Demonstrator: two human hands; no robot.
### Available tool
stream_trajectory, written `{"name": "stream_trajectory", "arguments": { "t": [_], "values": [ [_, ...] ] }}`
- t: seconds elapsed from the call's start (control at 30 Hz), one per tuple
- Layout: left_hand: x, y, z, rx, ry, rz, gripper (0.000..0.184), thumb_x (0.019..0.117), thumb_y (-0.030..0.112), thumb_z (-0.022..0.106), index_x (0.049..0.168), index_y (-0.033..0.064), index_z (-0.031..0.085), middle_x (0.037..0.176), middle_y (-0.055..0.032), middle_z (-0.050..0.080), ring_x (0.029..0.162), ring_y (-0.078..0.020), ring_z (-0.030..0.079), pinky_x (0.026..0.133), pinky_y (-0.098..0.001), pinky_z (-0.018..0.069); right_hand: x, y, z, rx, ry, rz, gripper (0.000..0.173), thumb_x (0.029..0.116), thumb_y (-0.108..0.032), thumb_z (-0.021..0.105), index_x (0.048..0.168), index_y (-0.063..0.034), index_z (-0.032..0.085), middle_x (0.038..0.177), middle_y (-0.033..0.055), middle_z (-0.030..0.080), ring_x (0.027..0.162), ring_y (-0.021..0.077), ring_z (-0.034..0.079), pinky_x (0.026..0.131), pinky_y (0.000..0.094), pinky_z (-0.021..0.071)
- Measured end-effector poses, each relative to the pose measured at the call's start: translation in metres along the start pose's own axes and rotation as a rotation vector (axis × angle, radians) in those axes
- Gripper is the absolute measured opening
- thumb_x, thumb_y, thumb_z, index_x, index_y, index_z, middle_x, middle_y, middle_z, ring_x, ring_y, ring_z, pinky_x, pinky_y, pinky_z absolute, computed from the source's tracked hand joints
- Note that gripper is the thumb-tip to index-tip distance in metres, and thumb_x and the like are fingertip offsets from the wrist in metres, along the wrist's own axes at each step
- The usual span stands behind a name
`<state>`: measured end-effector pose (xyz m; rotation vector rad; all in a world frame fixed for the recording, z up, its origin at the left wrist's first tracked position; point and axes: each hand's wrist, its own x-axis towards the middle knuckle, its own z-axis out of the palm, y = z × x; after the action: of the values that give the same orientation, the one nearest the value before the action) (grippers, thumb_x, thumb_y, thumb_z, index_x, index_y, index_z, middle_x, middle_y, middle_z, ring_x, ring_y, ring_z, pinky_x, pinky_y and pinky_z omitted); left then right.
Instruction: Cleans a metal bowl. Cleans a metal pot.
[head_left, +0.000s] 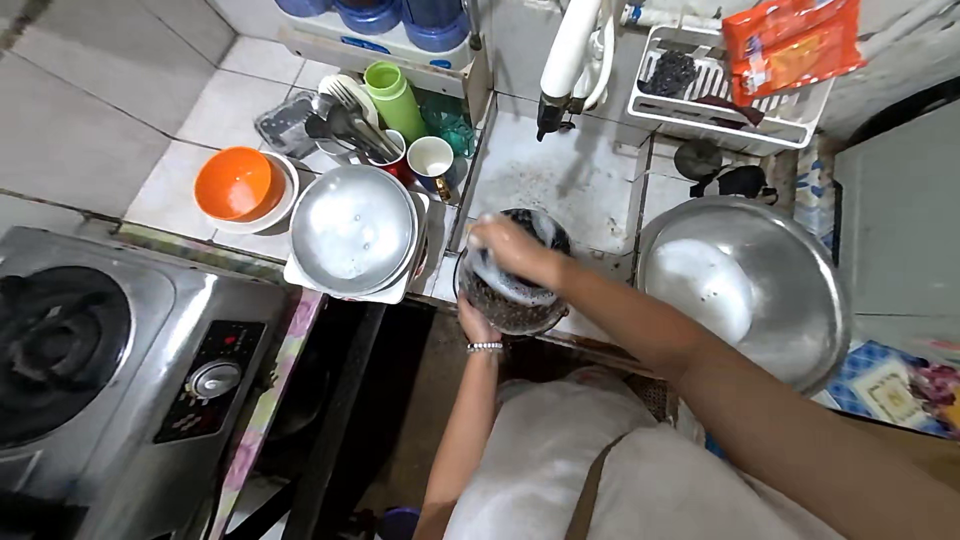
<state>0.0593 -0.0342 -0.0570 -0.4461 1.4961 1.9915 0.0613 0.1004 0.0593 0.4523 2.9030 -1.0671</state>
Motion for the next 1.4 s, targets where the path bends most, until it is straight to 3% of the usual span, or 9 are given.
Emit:
{"name": "stream_trajectory", "arguments": {
  "t": [0.23,0.43,0.63,0.73,0.87,1.0,1.1,1.2,1.4],
  "values": [
    [0.000,-0.001,0.000,-0.008,0.031,0.002,0.052,0.1135,0.036,0.023,0.134,-0.0008,0.054,0.120,-0.0171,0.064,0.105,-0.0212,0.065,0.090,-0.0420,0.0552,-0.053,0.068,-0.032,0.114,0.241,0.433,0.028,0.0975,0.005,0.054,0.122,0.0063,0.067,0.124,0.0310,0.065,0.119,0.0466,0.062,0.103,0.0626,0.0476],
    [0.000,-0.001,-0.001,-0.038,-0.013,-0.015,0.054,0.1132,0.038,0.017,0.135,0.0017,0.052,0.118,-0.0139,0.065,0.104,-0.0184,0.065,0.088,-0.0399,0.0557,-0.083,-0.029,0.012,0.133,0.165,0.281,0.024,0.0947,0.006,0.056,0.111,0.0025,0.074,0.122,0.0246,0.067,0.125,0.0394,0.058,0.112,0.0496,0.0429],
    [-0.002,0.002,0.004,0.005,0.012,-0.002,0.051,0.1132,0.035,0.023,0.134,0.0004,0.053,0.118,-0.0155,0.064,0.102,-0.0200,0.065,0.088,-0.0410,0.0558,-0.049,0.043,-0.028,0.045,0.167,0.458,0.032,0.0935,0.009,0.057,0.124,0.0040,0.067,0.129,0.0306,0.061,0.125,0.0461,0.058,0.107,0.0585,0.0465],
    [-0.001,0.004,0.006,0.018,0.027,-0.015,0.051,0.1129,0.037,0.024,0.131,0.0007,0.054,0.112,-0.0136,0.065,0.098,-0.0181,0.065,0.085,-0.0397,0.0564,-0.095,0.026,-0.011,0.100,0.270,0.369,0.028,0.0946,0.008,0.052,0.115,0.0063,0.070,0.125,0.0291,0.064,0.122,0.0435,0.060,0.107,0.0549,0.0473],
    [0.001,0.002,0.003,0.010,-0.002,-0.028,0.053,0.1127,0.039,0.021,0.132,0.0015,0.053,0.113,-0.0127,0.065,0.099,-0.0175,0.065,0.085,-0.0393,0.0561,-0.081,-0.028,0.010,0.151,0.096,0.231,0.027,0.0958,0.007,0.053,0.115,0.0042,0.072,0.128,0.0251,0.065,0.130,0.0391,0.057,0.116,0.0494,0.0397],
    [-0.001,0.006,0.003,0.093,0.039,-0.016,0.051,0.1129,0.037,0.026,0.131,-0.0003,0.055,0.115,-0.0160,0.065,0.100,-0.0205,0.065,0.086,-0.0418,0.0560,-0.047,0.033,-0.018,0.064,0.136,0.374,0.026,0.0924,0.006,0.060,0.114,0.0010,0.072,0.124,0.0253,0.066,0.121,0.0421,0.062,0.106,0.0579,0.0479],
    [0.000,0.007,0.003,0.107,0.041,-0.035,0.051,0.1127,0.038,0.027,0.134,0.0001,0.054,0.120,-0.0180,0.064,0.104,-0.0227,0.065,0.088,-0.0436,0.0552,-0.090,0.107,-0.033,0.224,0.304,0.536,0.024,0.0940,0.005,0.058,0.115,0.0053,0.071,0.119,0.0286,0.068,0.115,0.0446,0.065,0.100,0.0648,0.0488],
    [0.004,0.008,-0.001,-0.049,-0.119,-0.109,0.054,0.1121,0.045,0.020,0.139,0.0082,0.049,0.117,-0.0111,0.066,0.102,-0.0188,0.067,0.085,-0.0419,0.0578,-0.165,0.130,-0.060,0.279,0.587,0.481,0.026,0.0961,0.002,0.055,0.117,0.0088,0.069,0.118,0.0269,0.070,0.111,0.0370,0.069,0.100,0.0546,0.0531],
    [-0.007,0.028,0.017,-0.143,-0.266,-0.096,0.052,0.1123,0.045,0.018,0.137,0.0112,0.048,0.112,-0.0078,0.069,0.099,-0.0162,0.069,0.083,-0.0393,0.0606,-0.270,0.149,-0.072,0.186,0.512,1.078,0.042,0.1012,-0.003,0.059,0.140,0.0098,0.049,0.131,0.0395,0.057,0.120,0.0561,0.058,0.100,0.0708,0.0446]
  ]
}}
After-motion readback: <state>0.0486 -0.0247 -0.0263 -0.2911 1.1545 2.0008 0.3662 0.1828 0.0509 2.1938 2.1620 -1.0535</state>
